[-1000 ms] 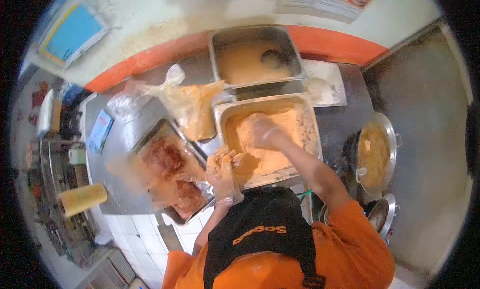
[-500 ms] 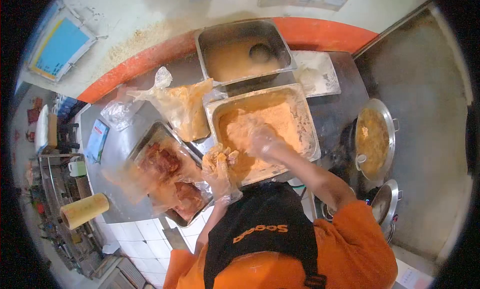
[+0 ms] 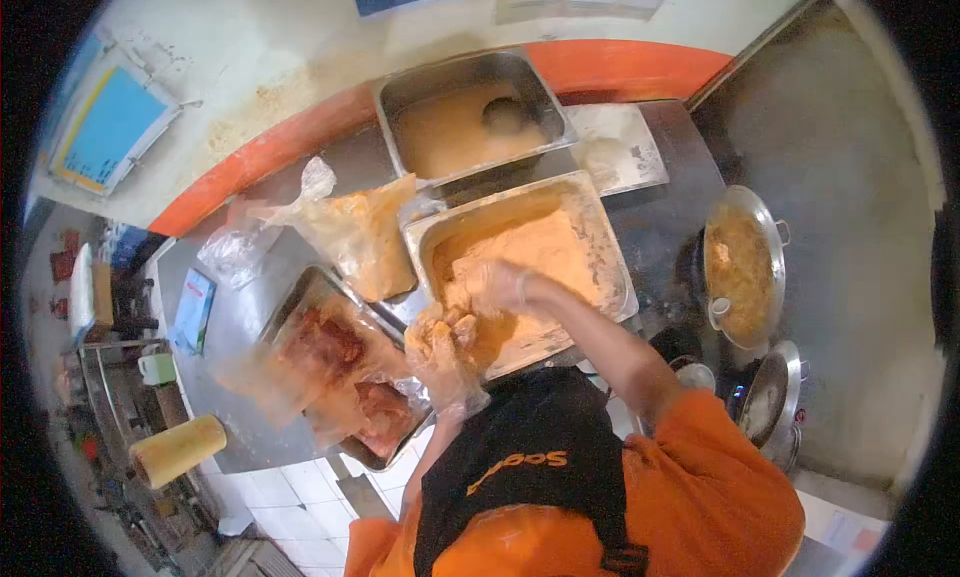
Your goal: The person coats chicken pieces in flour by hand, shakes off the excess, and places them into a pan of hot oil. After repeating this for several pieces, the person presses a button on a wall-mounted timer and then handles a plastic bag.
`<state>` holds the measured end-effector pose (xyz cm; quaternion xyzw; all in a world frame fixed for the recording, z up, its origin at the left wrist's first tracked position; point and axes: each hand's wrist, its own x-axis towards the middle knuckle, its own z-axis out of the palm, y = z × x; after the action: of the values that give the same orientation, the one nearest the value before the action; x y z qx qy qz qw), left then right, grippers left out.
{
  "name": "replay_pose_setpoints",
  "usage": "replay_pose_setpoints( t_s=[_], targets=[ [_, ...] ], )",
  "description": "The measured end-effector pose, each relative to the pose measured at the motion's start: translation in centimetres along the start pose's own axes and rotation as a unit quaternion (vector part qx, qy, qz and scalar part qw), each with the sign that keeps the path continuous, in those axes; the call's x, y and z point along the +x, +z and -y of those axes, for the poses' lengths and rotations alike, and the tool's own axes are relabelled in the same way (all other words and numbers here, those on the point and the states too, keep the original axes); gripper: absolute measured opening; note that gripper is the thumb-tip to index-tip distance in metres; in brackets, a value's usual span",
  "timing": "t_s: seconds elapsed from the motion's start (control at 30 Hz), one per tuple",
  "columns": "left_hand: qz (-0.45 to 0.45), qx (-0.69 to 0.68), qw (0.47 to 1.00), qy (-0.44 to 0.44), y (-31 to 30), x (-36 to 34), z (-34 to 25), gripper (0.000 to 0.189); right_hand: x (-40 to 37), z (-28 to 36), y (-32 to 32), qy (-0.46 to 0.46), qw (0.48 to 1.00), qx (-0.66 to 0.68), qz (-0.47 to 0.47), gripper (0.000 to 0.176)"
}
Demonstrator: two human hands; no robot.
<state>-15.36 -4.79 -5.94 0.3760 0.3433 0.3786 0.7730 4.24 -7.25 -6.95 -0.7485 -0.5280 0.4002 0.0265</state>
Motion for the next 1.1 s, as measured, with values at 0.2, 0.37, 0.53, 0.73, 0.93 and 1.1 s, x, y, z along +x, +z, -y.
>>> replay_pose_setpoints(
  t_s=[0.2,0.37,0.53,0.73,0.93,1.1],
  targets=[
    [0.027,0.013,1.000,-0.003,-0.5,0.2,0.2,0.013,-1.2,1.7,-2.6,-0.014,0.978,-0.204,-0.047,0.027],
    [0.031,0.027,0.999,-0.017,-0.6,0.0,0.3,0.014,-1.0,0.2,2.9,0.024,0.984,0.026,-0.173,0.026],
    [0.052,0.017,0.998,0.027,0.0,-0.3,-0.1,0.017,-5.0,0.8,-0.1,0.107,0.936,0.009,-0.336,0.026],
    [0.038,-0.036,0.998,0.045,-0.2,-0.2,0.5,0.014,-6.2,-4.4,-0.3,0.109,0.952,0.148,-0.244,0.030],
    [0.033,0.022,0.998,0.044,-0.3,-0.1,-0.1,0.012,5.9,-13.8,15.2,0.155,0.896,0.273,-0.313,0.047],
    [0.135,-0.011,0.990,0.043,-1.6,0.9,1.4,0.009,1.8,-6.8,11.9,-0.150,0.788,0.462,-0.378,0.017]
  ],
)
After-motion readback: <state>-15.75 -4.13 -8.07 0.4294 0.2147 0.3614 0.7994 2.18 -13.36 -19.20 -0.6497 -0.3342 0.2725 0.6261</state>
